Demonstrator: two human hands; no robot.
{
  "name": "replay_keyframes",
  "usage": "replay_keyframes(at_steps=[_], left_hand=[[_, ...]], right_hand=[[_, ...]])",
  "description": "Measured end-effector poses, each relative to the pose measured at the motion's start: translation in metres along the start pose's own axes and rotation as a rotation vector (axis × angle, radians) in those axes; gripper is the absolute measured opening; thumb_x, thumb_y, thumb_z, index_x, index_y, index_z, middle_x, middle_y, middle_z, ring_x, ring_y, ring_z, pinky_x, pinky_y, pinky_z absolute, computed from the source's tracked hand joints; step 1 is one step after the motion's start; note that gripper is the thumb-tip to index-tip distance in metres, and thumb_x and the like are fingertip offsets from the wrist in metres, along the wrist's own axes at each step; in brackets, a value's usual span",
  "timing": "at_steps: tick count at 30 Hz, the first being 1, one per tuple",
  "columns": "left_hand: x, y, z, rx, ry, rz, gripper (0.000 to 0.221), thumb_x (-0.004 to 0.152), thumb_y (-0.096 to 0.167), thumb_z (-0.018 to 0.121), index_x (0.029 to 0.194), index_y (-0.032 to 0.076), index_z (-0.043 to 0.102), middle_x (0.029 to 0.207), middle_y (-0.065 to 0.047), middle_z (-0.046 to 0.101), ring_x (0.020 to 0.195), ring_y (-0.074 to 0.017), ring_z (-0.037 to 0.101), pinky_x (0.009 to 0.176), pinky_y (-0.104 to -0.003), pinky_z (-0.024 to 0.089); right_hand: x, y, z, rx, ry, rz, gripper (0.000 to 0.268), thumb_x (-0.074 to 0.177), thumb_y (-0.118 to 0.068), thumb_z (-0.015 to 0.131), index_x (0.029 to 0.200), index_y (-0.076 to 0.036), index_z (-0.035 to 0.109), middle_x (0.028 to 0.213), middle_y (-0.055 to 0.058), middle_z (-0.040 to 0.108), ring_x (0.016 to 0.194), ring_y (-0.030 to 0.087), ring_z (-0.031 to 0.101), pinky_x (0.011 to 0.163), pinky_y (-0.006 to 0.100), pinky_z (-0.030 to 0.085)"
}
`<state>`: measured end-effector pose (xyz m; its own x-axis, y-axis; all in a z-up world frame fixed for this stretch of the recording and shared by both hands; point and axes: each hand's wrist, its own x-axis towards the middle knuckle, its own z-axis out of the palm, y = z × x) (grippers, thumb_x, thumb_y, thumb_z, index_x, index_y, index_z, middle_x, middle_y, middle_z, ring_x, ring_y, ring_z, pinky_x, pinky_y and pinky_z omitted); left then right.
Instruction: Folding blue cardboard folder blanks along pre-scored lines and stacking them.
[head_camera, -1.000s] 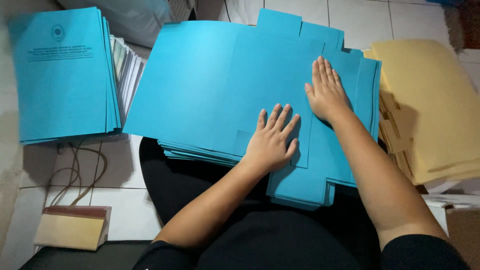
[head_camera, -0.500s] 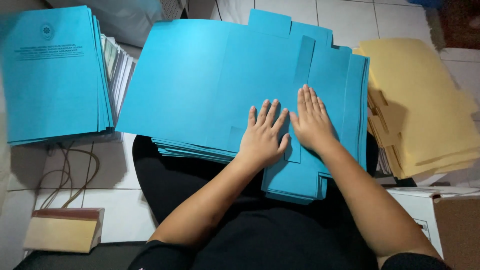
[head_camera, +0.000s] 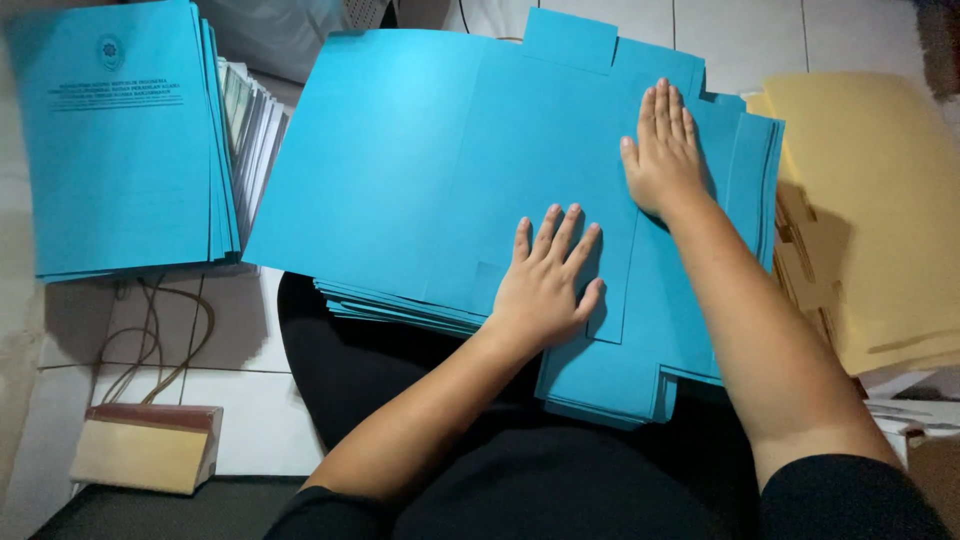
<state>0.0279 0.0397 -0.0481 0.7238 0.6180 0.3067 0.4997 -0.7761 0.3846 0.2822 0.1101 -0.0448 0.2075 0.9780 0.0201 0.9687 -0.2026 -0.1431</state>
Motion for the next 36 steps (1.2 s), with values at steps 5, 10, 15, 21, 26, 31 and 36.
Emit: replay_keyframes(at_steps=[5, 10, 15, 21, 26, 31, 36], left_hand=[[0.001, 0.004, -0.012, 0.035, -0.201, -0.077, 0.07, 0.101, 0.048, 0.038, 0.162, 0.015, 0.03, 0.169, -0.018, 0.022, 0.158, -0.0375, 0.016, 0.125, -0.061, 0.005], [-0.001, 0.005, -0.014, 0.052, -0.182, -0.087, 0.071, 0.101, 0.048, 0.039, 0.162, 0.015, 0.029, 0.169, -0.019, 0.021, 0.157, -0.0384, 0.016, 0.124, -0.061, 0.006], [0.0, 0.007, -0.015, 0.077, -0.216, -0.109, 0.07, 0.101, 0.046, 0.037, 0.163, 0.015, 0.027, 0.17, -0.018, 0.019, 0.157, -0.0382, 0.015, 0.124, -0.061, 0.004], [0.004, 0.008, -0.019, 0.059, -0.251, -0.122, 0.071, 0.1, 0.047, 0.035, 0.163, 0.015, 0.025, 0.17, -0.019, 0.017, 0.158, -0.039, 0.012, 0.124, -0.062, 0.003], [0.007, 0.009, -0.021, 0.039, -0.254, -0.124, 0.072, 0.1, 0.047, 0.036, 0.163, 0.014, 0.025, 0.17, -0.02, 0.017, 0.158, -0.0399, 0.012, 0.124, -0.062, 0.002], [0.006, 0.009, -0.021, 0.057, -0.263, -0.119, 0.072, 0.1, 0.048, 0.036, 0.163, 0.015, 0.025, 0.17, -0.019, 0.017, 0.158, -0.0389, 0.013, 0.124, -0.062, 0.003], [0.004, 0.009, -0.02, 0.093, -0.26, -0.124, 0.074, 0.099, 0.049, 0.036, 0.164, 0.015, 0.024, 0.17, -0.018, 0.017, 0.158, -0.0379, 0.013, 0.124, -0.062, 0.004]], right_hand=[[-0.077, -0.012, 0.024, -0.087, 0.054, -0.075, 0.069, 0.107, -0.035, 0.035, 0.162, 0.005, 0.017, 0.17, 0.025, 0.013, 0.157, 0.038, 0.013, 0.127, 0.05, 0.009], [-0.159, -0.045, 0.025, -0.161, 0.085, -0.134, 0.071, 0.105, -0.036, 0.037, 0.16, 0.005, 0.022, 0.168, 0.026, 0.02, 0.155, 0.04, 0.021, 0.126, 0.049, 0.014], [-0.145, -0.034, 0.032, -0.146, -0.022, -0.093, 0.073, 0.105, -0.041, 0.034, 0.162, 0.002, 0.017, 0.17, 0.023, 0.016, 0.156, 0.037, 0.016, 0.127, 0.049, 0.011], [-0.03, 0.005, 0.031, -0.082, -0.057, 0.01, 0.074, 0.107, -0.045, 0.027, 0.164, -0.001, 0.009, 0.172, 0.02, 0.005, 0.159, 0.033, 0.003, 0.129, 0.048, 0.002], [0.021, 0.018, 0.02, -0.017, -0.014, 0.019, 0.072, 0.108, -0.04, 0.03, 0.165, -0.001, 0.008, 0.172, 0.019, 0.001, 0.159, 0.033, -0.001, 0.129, 0.049, -0.001], [-0.007, 0.006, 0.019, -0.017, -0.005, 0.044, 0.072, 0.108, -0.038, 0.031, 0.165, 0.0, 0.008, 0.172, 0.019, 0.001, 0.159, 0.032, -0.001, 0.129, 0.049, -0.001], [-0.086, -0.024, 0.017, -0.076, -0.041, -0.011, 0.072, 0.106, -0.039, 0.031, 0.163, 0.001, 0.013, 0.172, 0.02, 0.007, 0.159, 0.034, 0.007, 0.128, 0.048, 0.004]])
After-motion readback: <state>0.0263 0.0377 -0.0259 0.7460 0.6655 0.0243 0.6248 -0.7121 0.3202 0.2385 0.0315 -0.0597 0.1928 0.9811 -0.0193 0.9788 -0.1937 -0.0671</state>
